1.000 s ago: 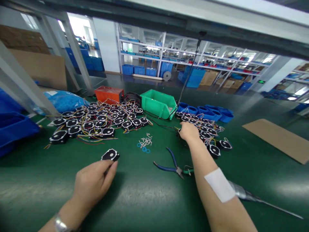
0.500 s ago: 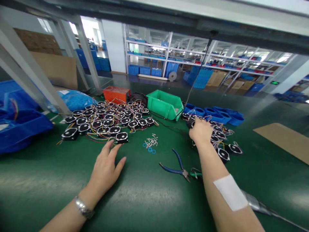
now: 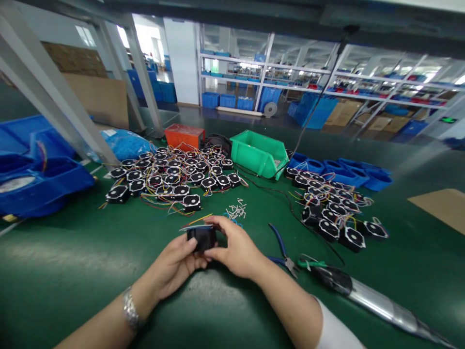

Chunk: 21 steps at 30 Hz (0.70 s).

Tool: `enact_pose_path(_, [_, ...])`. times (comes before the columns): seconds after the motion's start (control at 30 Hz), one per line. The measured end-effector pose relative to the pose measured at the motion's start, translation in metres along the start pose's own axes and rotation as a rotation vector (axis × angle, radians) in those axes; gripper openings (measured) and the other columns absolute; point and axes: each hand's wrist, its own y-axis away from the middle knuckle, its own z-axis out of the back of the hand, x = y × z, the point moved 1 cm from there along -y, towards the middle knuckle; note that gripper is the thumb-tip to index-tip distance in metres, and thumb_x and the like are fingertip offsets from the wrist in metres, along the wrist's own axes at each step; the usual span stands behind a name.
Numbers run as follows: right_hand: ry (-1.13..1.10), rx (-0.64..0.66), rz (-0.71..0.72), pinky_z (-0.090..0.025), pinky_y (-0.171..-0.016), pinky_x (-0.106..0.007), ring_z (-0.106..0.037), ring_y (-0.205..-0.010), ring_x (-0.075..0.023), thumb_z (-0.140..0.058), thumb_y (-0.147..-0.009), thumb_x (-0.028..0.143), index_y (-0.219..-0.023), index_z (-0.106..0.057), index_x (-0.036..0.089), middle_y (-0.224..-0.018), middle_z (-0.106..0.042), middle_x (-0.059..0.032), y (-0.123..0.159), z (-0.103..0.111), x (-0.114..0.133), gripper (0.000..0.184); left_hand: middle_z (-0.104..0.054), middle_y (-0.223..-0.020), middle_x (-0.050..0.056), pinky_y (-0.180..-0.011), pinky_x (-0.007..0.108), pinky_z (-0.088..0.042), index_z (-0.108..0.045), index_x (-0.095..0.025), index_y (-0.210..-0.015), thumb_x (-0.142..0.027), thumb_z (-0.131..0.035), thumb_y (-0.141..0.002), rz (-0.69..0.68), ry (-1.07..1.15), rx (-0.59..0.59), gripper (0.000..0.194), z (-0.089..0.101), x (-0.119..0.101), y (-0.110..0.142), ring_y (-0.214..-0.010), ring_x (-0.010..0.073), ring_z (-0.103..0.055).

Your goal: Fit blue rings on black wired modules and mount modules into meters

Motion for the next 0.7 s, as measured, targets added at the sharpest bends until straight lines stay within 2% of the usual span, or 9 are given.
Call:
enact_pose_path(0.07, [0.128, -0.009, -0.029, -0.034, -0.096, -0.025, -0.041, -0.109, -0.0105, -0.062, -0.058, 0.006, -0.118, -0.034, 0.019, -0.118, -0.040, -0.0038, -0.004, 0.010, -0.009, 0.067, -0.060, -0.076, 0.007, -0.050, 0.021, -0.042, -0.052, -0.011, -0.092, -0.021, -0.056, -0.072, 0.019, -0.009, -0.120, 0.023, 0.003, -0.001, -0.003, -0.057, 0.0108, -0.055])
enact_pose_path(0.1, [0.211, -0.069, -0.074, -0.036, -0.092, -0.024, -0.043, -0.105, -0.0101, -0.061, -0.060, 0.006, -0.118, -0.035, 0.018, -0.116, -0.041, -0.0041, -0.006, 0.018, -0.014, 0.065, -0.060, -0.077, 0.007, -0.049, 0.020, -0.042, -0.051, -0.011, -0.091, -0.020, -0.056, -0.072, 0.018, -0.011, -0.169, 0.022, 0.004, -0.002, -0.004, -0.055, 0.0106, -0.056])
enact_pose_path(0.2, [0.541, -0.280, -0.264, -0.041, -0.077, -0.022, -0.050, -0.083, -0.0093, -0.055, -0.067, 0.011, -0.098, -0.051, 0.015, -0.095, -0.050, -0.0038, -0.011, 0.039, -0.031, 0.032, -0.061, -0.086, 0.010, -0.048, 0.021, -0.043, -0.048, -0.011, -0.093, -0.020, -0.056, -0.072, -0.008, 0.001, -0.256, 0.023, 0.006, -0.003, -0.006, -0.057, 0.0124, -0.058])
enact_pose_path(0.27, [0.758, -0.293, -0.336, -0.039, -0.072, -0.022, -0.049, -0.076, -0.0097, -0.054, -0.071, 0.018, -0.083, -0.056, 0.014, -0.085, -0.051, -0.0029, -0.013, 0.047, -0.040, 0.013, -0.061, -0.090, 0.012, -0.048, 0.021, -0.043, -0.048, -0.011, -0.092, -0.021, -0.055, -0.073, -0.016, 0.017, -0.285, 0.023, 0.007, -0.003, -0.007, -0.059, 0.0136, -0.060])
enact_pose_path(0.33, [0.893, -0.244, -0.345, -0.036, -0.071, -0.022, -0.048, -0.077, -0.0105, -0.053, -0.073, 0.023, -0.080, -0.057, 0.015, -0.082, -0.051, -0.0027, -0.014, 0.048, -0.047, 0.011, -0.061, -0.091, 0.014, -0.048, 0.022, -0.044, -0.048, -0.011, -0.092, -0.023, -0.053, -0.074, -0.012, 0.032, -0.294, 0.022, 0.007, -0.003, -0.008, -0.059, 0.0140, -0.060])
enact_pose_path(0.5, [1.002, -0.185, -0.351, -0.032, -0.069, -0.021, -0.047, -0.075, -0.0107, -0.050, -0.075, 0.023, -0.075, -0.056, 0.016, -0.079, -0.050, -0.0020, -0.018, 0.043, -0.055, 0.009, -0.062, -0.088, 0.016, -0.052, 0.025, -0.047, -0.050, -0.009, -0.091, -0.030, -0.050, -0.077, 0.010, 0.057, -0.271, 0.025, 0.007, 0.001, -0.008, -0.060, 0.0154, -0.061])
enact_pose_path(0.6, [0.965, -0.187, -0.332, -0.031, -0.067, -0.019, -0.046, -0.073, -0.0088, -0.046, -0.077, 0.019, -0.071, -0.053, 0.015, -0.077, -0.049, -0.0012, -0.018, 0.039, -0.048, 0.010, -0.062, -0.087, 0.016, -0.055, 0.027, -0.047, -0.050, -0.009, -0.091, -0.034, -0.048, -0.077, 0.016, 0.058, -0.269, 0.028, 0.005, 0.003, -0.008, -0.062, 0.0171, -0.061])
enact_pose_path(0.7, [0.965, -0.244, -0.252, -0.030, -0.066, -0.017, -0.045, -0.074, -0.0076, -0.043, -0.079, 0.018, -0.073, -0.050, 0.015, -0.079, -0.048, -0.0005, -0.014, 0.034, -0.036, 0.010, -0.061, -0.087, 0.015, -0.057, 0.029, -0.047, -0.049, -0.010, -0.092, -0.035, -0.048, -0.077, 0.019, 0.059, -0.257, 0.029, 0.003, 0.005, -0.007, -0.062, 0.0178, -0.061])
